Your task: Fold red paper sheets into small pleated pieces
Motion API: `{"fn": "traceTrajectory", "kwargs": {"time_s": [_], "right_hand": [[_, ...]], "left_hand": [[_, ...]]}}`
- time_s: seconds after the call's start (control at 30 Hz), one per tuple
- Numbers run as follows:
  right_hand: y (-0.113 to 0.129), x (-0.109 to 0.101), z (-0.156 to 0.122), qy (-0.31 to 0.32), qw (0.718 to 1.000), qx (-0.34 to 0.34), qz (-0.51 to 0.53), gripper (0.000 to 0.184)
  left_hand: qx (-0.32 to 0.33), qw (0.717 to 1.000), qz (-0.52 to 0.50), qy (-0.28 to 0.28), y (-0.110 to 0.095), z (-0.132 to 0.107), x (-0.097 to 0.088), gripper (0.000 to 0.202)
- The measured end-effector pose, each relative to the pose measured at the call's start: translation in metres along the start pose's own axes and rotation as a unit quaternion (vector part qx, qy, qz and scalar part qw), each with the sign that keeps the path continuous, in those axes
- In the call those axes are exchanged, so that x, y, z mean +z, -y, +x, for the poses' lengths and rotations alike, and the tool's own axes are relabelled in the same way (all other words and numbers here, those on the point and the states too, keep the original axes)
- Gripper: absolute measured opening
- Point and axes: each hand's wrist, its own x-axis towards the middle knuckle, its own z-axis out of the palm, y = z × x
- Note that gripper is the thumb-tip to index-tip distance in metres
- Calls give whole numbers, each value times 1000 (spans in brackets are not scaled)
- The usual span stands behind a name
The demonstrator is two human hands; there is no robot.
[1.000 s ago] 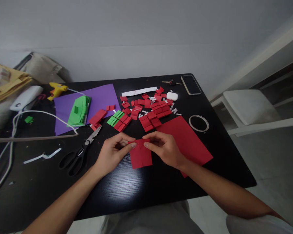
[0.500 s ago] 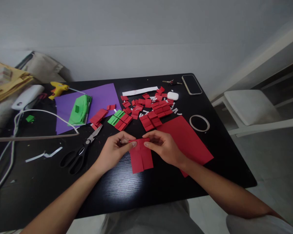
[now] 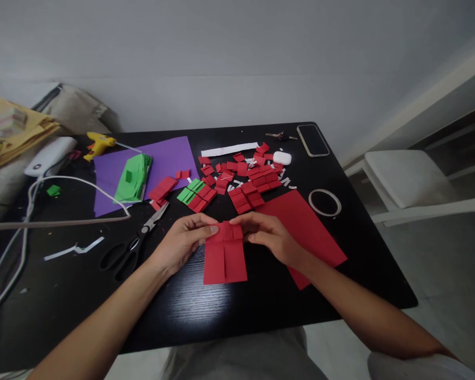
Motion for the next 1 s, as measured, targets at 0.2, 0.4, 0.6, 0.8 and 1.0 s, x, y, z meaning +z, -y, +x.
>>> {"fn": "traceTrajectory", "kwargs": {"time_s": [0.2, 0.4, 0.6, 0.8, 1.0], "right_hand": [[0, 1, -1, -11, 1000, -6, -24, 33], [-3, 2, -1, -4, 1000, -3, -2, 33], [-5, 0, -1, 11, 1000, 1, 28, 38], [-3, 0, -1, 23, 999, 6, 49, 38], [-2, 1, -1, 24, 999, 2, 44, 36]], "left_hand": [[-23, 999, -41, 6, -1, 1, 0, 31], [-36, 998, -53, 2, -3, 1, 2, 36], [-36, 998, -55, -1, -3, 1, 2, 41], [-41, 997, -67, -3, -5, 0, 3, 41], [-46, 997, -64, 2, -5, -1, 3, 40]]}}
